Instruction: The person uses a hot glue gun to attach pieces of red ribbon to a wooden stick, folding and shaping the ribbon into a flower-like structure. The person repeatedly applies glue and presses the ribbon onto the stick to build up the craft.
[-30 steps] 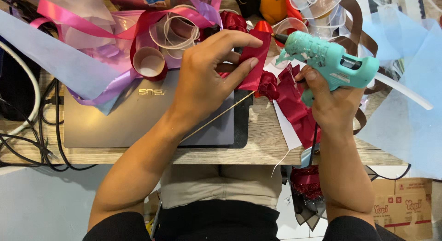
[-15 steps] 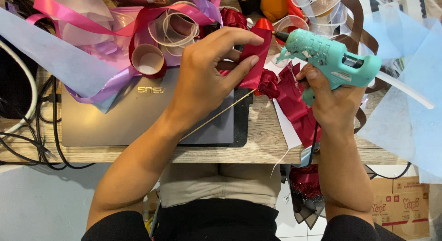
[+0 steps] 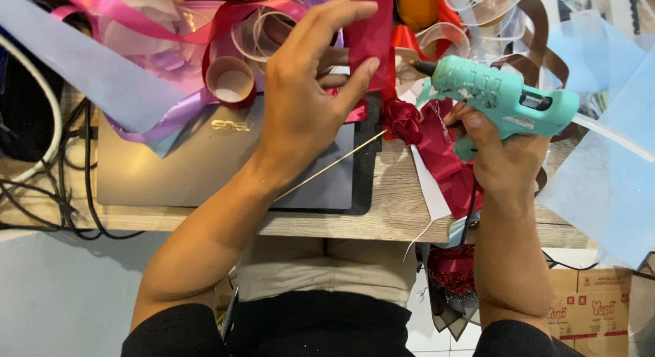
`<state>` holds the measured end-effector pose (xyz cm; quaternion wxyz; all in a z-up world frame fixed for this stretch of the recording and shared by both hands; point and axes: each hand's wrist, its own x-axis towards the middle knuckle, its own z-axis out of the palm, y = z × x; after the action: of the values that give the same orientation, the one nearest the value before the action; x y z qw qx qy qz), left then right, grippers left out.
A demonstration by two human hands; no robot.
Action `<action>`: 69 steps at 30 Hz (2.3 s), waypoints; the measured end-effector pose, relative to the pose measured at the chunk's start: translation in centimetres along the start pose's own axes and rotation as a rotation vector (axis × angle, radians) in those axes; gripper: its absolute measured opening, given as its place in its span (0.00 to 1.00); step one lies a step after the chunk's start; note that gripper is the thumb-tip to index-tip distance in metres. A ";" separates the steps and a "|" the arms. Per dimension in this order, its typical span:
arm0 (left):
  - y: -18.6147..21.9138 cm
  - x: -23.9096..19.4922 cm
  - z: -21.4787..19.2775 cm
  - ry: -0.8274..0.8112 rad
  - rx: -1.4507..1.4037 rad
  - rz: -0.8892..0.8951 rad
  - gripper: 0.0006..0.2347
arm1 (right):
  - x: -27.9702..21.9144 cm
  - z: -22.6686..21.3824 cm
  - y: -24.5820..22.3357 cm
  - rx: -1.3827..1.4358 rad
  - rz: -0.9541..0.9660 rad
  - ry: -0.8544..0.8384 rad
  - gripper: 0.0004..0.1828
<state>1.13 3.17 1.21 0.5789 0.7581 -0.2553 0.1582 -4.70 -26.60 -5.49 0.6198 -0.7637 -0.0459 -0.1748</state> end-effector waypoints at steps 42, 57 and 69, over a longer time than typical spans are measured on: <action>-0.2 0.3 0.4 0.038 -0.047 -0.020 0.15 | 2.7 -3.1 -3.8 -0.493 0.095 -0.174 0.13; -0.4 0.2 0.5 -0.039 -0.058 -0.003 0.14 | 2.9 -2.5 -2.2 -0.892 0.307 -0.307 0.25; -0.7 0.0 0.4 -0.050 -0.018 0.037 0.12 | 0.5 -7.1 -3.9 -0.972 0.184 -0.364 0.18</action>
<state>1.54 2.92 0.51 0.5763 0.7515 -0.2850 0.1477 -6.88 -32.58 -0.49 0.1889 -0.9819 0.0006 0.0147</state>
